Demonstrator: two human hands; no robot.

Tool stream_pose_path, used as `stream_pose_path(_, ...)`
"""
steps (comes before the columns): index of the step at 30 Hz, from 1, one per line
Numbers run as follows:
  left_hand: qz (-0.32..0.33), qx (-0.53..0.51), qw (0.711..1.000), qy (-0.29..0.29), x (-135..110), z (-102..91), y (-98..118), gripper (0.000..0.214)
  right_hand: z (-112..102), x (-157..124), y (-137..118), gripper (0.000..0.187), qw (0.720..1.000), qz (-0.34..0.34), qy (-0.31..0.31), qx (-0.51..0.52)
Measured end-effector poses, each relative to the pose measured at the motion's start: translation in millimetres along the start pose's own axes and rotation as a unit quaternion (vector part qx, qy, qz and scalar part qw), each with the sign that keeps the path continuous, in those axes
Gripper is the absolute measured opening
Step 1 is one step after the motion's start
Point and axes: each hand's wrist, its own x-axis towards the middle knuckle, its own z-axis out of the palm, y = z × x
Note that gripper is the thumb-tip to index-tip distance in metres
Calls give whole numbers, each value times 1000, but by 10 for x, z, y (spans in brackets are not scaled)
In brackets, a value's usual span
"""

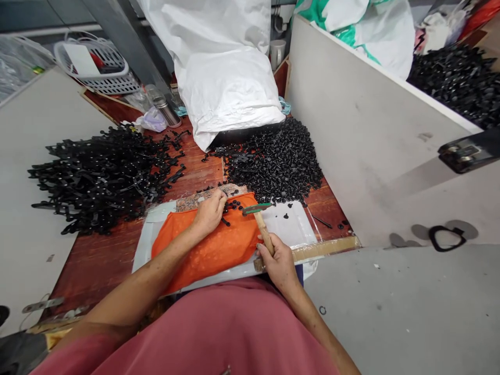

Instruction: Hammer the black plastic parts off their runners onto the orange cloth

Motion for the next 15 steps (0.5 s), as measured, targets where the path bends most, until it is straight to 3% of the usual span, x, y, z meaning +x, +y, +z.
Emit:
stream_pose_path(11,-47,123,991,-31,-22,-39,195,30,-17,-12,-23,38,1000,-1,-15,-3)
stream_pose_path(15,-49,168,984,-29,-16,-40,234,33,-99,14,-214,35,995,-48,-32,-83)
